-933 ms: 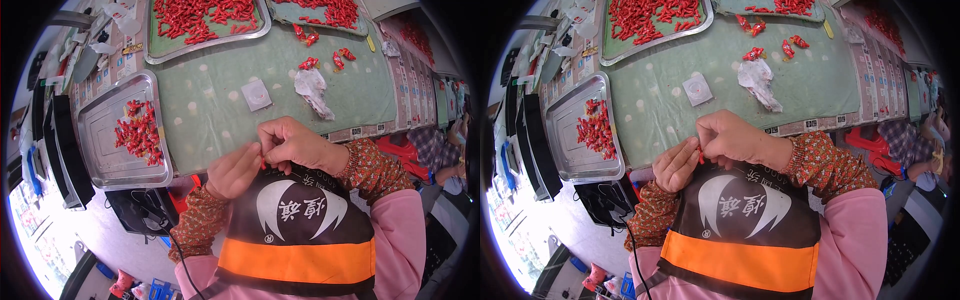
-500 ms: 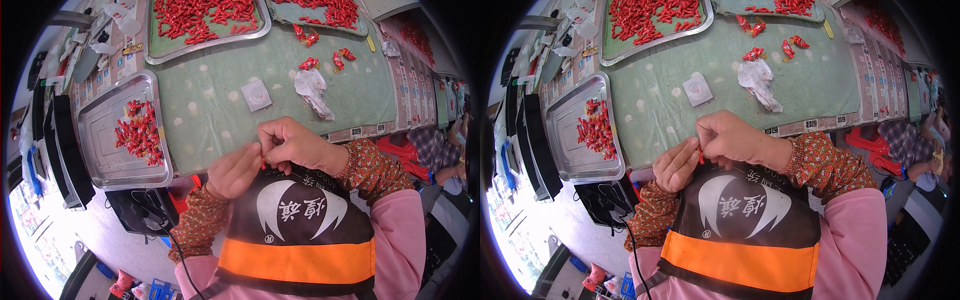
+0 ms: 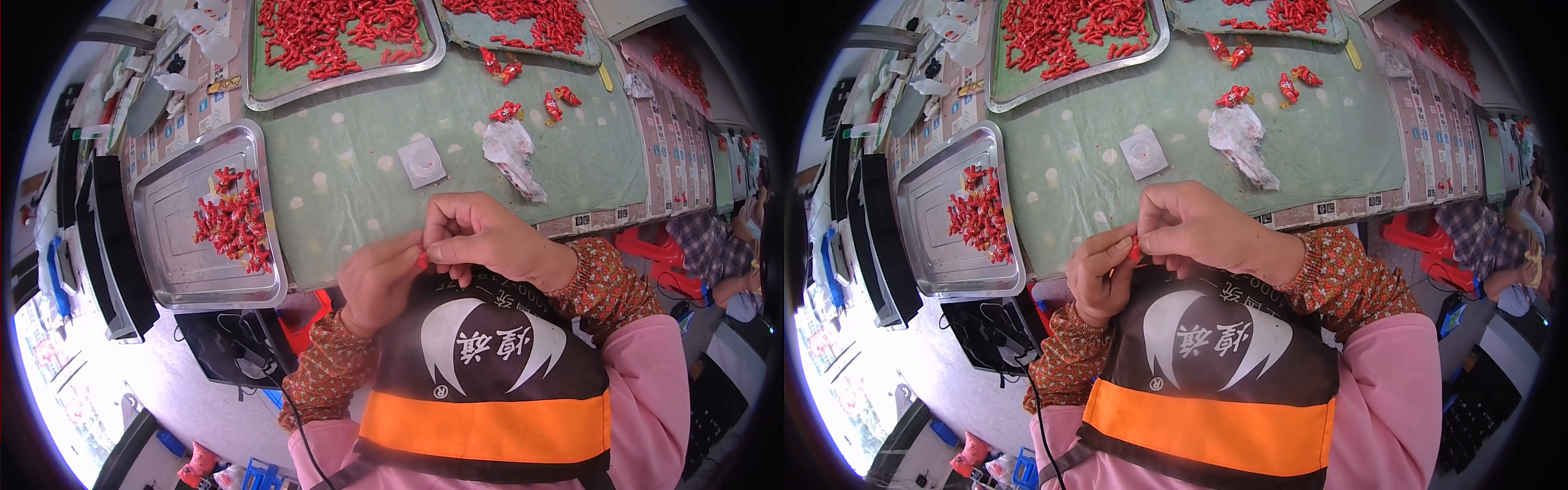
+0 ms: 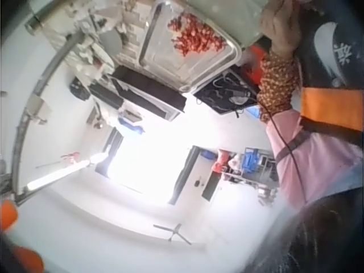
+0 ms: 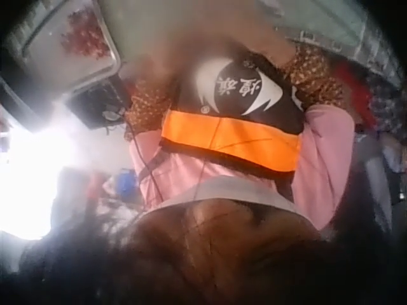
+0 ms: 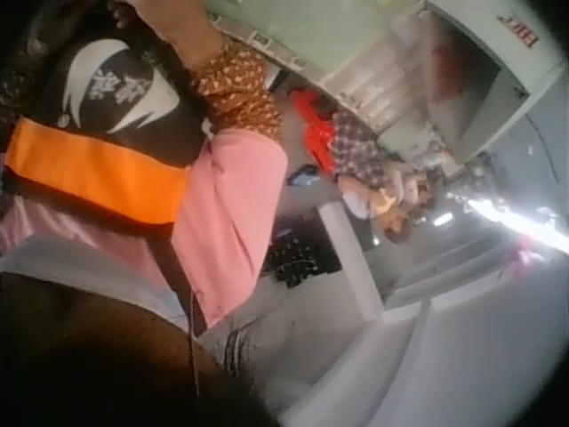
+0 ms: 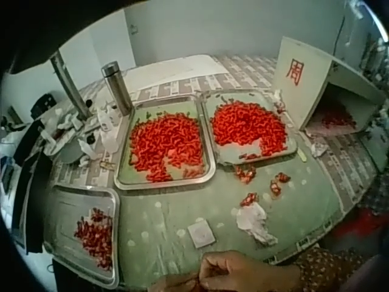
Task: The person assembles small red plastic components by hand at a workbench.
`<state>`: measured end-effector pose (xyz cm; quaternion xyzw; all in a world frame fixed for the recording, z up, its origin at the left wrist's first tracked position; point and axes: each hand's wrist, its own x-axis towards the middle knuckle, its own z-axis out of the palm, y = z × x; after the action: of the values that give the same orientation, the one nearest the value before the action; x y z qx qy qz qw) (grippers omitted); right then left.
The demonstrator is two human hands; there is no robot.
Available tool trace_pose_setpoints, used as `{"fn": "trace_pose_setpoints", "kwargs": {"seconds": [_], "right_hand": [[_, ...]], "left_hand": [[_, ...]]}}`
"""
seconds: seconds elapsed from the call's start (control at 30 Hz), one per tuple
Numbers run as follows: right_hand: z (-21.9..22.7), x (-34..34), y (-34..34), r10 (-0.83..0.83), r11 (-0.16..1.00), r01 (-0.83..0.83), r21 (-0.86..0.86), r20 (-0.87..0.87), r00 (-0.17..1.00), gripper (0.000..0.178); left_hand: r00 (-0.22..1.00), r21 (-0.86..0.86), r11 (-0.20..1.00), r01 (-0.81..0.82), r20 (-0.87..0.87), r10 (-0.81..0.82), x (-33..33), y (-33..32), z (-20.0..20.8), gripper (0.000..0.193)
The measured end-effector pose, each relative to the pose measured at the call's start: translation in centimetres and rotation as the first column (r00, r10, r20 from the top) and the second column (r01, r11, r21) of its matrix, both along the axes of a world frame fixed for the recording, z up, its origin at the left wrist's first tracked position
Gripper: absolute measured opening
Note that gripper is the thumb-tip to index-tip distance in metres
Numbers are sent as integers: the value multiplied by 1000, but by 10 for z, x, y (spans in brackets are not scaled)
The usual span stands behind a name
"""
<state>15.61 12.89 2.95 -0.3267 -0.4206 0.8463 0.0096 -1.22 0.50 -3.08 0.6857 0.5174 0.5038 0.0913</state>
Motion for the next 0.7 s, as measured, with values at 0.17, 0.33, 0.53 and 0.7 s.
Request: {"fn": "trace_pose_setpoints", "kwargs": {"seconds": [0.17, 0.33, 0.53, 0.7], "right_hand": [[7, 5, -3, -7, 942, 33, 333, -79, 997, 10], [15, 0, -5, 45, 669, 5, 743, -47, 998, 13], [5, -4, -7, 26, 446, 76, 892, -98, 995, 15], [3, -5, -7, 22, 441, 68, 895, -87, 996, 13]], "left_hand": [[904, -244, 969, 19, 418, 88, 9, -5, 14, 25], [518, -394, 901, 181, 817, 253, 14, -9, 19, 24], [410, -445, 838, 316, 861, 302, 10, -7, 28, 21], [401, -470, 819, 329, 855, 329, 7, -4, 30, 19]]}}
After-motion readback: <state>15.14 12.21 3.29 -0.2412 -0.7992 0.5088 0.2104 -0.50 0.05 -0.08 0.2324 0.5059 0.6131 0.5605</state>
